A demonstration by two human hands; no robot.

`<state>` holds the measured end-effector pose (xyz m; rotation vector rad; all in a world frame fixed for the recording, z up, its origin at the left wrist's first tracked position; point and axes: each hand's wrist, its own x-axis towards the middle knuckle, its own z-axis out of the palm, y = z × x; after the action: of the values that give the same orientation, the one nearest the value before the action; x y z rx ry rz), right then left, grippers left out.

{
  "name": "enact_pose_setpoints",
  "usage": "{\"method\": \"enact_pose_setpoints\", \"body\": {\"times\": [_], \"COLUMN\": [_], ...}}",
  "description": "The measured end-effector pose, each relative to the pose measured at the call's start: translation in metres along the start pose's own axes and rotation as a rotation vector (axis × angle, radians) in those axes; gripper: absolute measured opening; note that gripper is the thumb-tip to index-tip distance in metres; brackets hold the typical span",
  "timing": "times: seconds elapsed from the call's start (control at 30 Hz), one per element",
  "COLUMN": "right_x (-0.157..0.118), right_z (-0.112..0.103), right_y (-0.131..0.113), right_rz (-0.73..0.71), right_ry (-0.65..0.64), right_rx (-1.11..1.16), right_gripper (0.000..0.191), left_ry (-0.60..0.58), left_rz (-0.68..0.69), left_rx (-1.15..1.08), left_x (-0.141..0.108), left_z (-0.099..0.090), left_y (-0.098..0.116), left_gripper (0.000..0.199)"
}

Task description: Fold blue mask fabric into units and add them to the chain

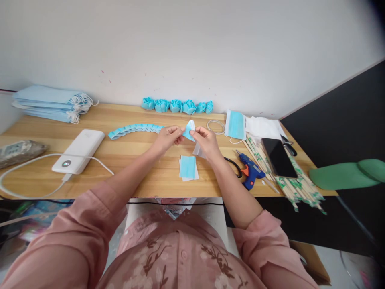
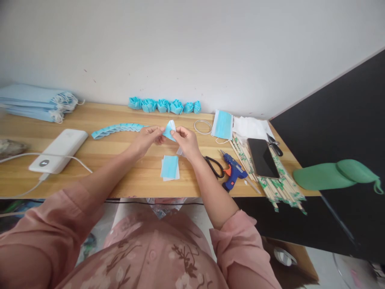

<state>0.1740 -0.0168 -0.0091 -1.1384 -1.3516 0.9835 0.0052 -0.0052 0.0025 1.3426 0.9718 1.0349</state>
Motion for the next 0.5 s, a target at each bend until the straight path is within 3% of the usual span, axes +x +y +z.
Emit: {"method": "enact_pose_setpoints", "body": {"times": [0.37,0.5], "right_x": [-0.0023,-0.0016], "right_z": [0.0020,0.0026], "right_y": [0.0016,0.0014], "right_rz": [0.021,0.025], "right_ry": [-0.075,-0.015], "right_rx": [0.049,0.033], "right_gripper": [0.036,0.039], "left_ry": [-0.065,-0.124], "left_rz": [0.073,0.095], "left_rx": [0.118,0.212], "left_x": [-0.0012,-0.0009], "left_z": [0.0010,0.0001], "left_y": [-0.0022,-0.0044], "left_gripper": [0.042,0.038]}}
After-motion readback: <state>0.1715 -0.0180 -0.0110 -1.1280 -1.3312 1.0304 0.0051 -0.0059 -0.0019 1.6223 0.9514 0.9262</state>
